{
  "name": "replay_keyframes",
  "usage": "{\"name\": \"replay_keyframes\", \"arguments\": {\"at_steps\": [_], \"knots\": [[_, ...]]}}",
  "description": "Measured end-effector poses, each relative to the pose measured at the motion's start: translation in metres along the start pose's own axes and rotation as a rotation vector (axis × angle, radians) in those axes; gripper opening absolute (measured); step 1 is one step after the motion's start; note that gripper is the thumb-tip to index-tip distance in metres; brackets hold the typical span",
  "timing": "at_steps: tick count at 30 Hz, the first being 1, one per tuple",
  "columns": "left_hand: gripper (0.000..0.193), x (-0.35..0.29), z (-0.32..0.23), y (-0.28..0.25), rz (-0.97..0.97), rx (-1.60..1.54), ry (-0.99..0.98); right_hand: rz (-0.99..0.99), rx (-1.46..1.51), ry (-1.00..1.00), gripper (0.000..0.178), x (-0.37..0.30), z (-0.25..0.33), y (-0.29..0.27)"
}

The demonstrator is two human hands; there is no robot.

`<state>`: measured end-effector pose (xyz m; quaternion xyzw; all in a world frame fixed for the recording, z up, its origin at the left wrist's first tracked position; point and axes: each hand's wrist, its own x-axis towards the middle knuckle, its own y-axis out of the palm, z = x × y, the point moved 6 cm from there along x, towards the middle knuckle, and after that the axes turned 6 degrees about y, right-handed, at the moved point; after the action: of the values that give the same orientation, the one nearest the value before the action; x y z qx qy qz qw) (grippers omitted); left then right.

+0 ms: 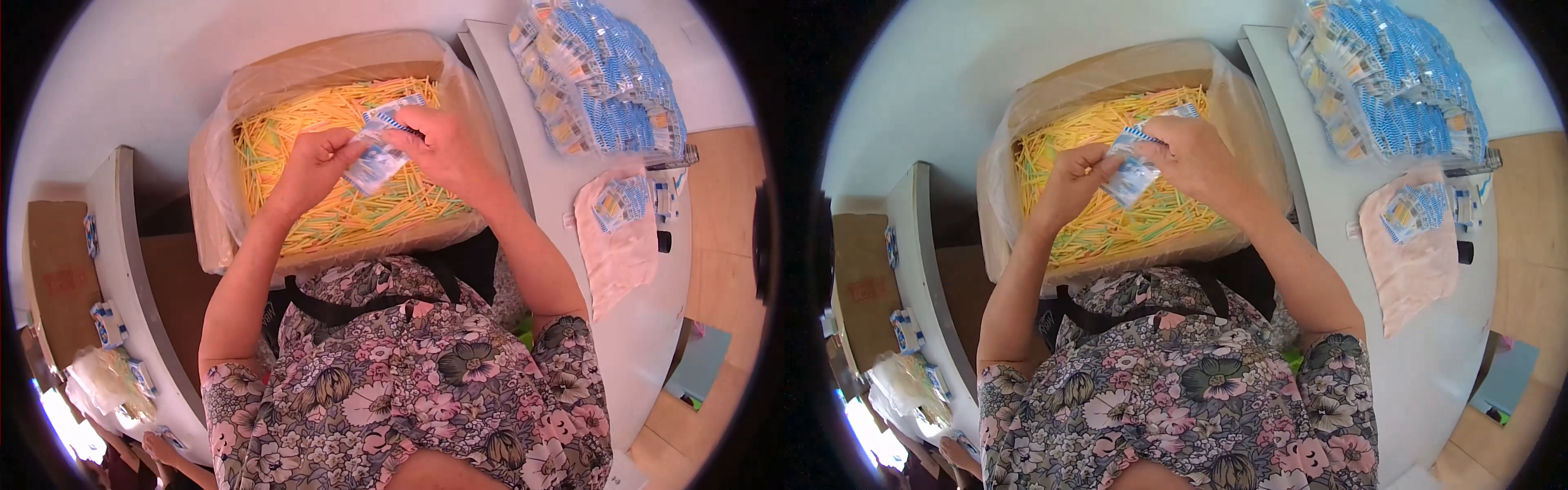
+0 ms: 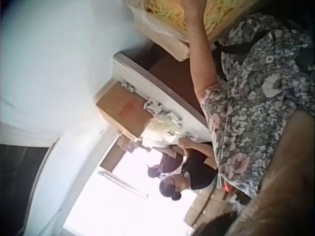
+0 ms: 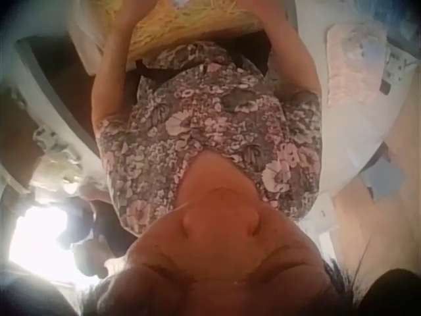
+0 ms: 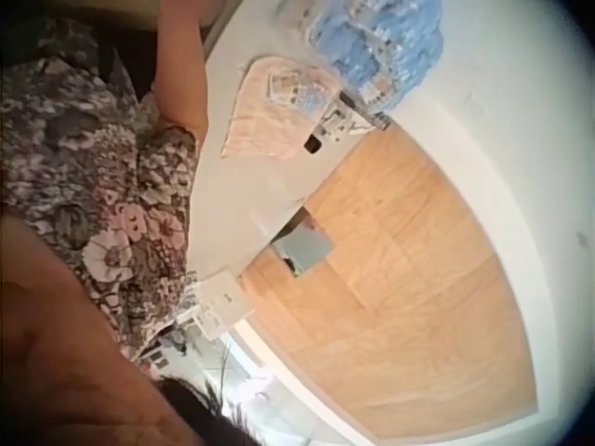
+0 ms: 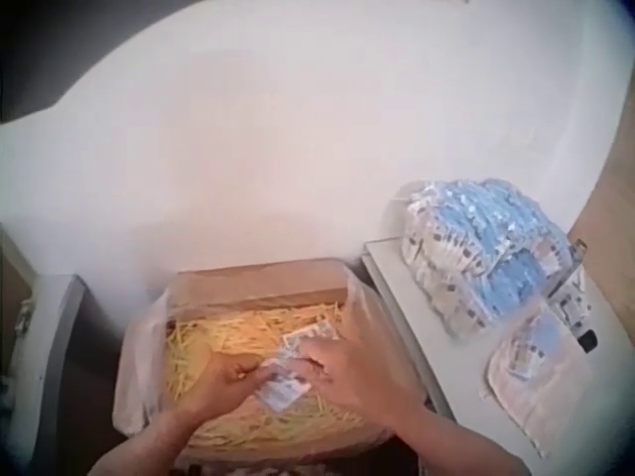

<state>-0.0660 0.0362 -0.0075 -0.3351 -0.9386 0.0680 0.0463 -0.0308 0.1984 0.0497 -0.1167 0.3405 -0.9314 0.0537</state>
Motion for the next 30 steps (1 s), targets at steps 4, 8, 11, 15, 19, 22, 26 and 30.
{"name": "replay_keyframes", "arguments": {"at_steps": [4,8,11,15,19,22,26,30], "knots": [[0.017,-0.031,0.003,-0.038,-0.343,-0.023,0.072,0.205,0.038,0.217,0.015,-0.011,-0.017,0.027],[0.017,-0.060,0.021,-0.069,-0.460,-0.068,0.073,0.393,-0.268,-0.207,0.013,-0.030,-0.001,0.073],[0.016,-0.080,0.023,-0.084,-0.628,-0.170,0.069,0.408,-0.252,-0.296,0.011,-0.025,0.020,0.108],[0.016,-0.095,0.035,-0.094,-0.707,-0.304,0.089,0.379,-0.244,-0.322,0.012,-0.008,0.052,0.139],[0.016,-0.098,0.038,-0.096,-0.754,-0.373,0.129,0.631,-0.660,-0.300,0.011,-0.008,0.046,0.173],[0.015,-0.095,0.036,-0.093,-0.722,-0.367,0.146,0.549,-0.722,-0.389,0.011,-0.010,0.049,0.184],[0.015,-0.097,0.037,-0.094,-0.718,-0.371,0.164,0.559,-0.772,-0.431,0.011,-0.012,0.051,0.194],[0.015,-0.096,0.036,-0.094,-0.709,-0.381,0.165,0.674,-0.843,-0.323,0.012,-0.012,0.042,0.200]]}}
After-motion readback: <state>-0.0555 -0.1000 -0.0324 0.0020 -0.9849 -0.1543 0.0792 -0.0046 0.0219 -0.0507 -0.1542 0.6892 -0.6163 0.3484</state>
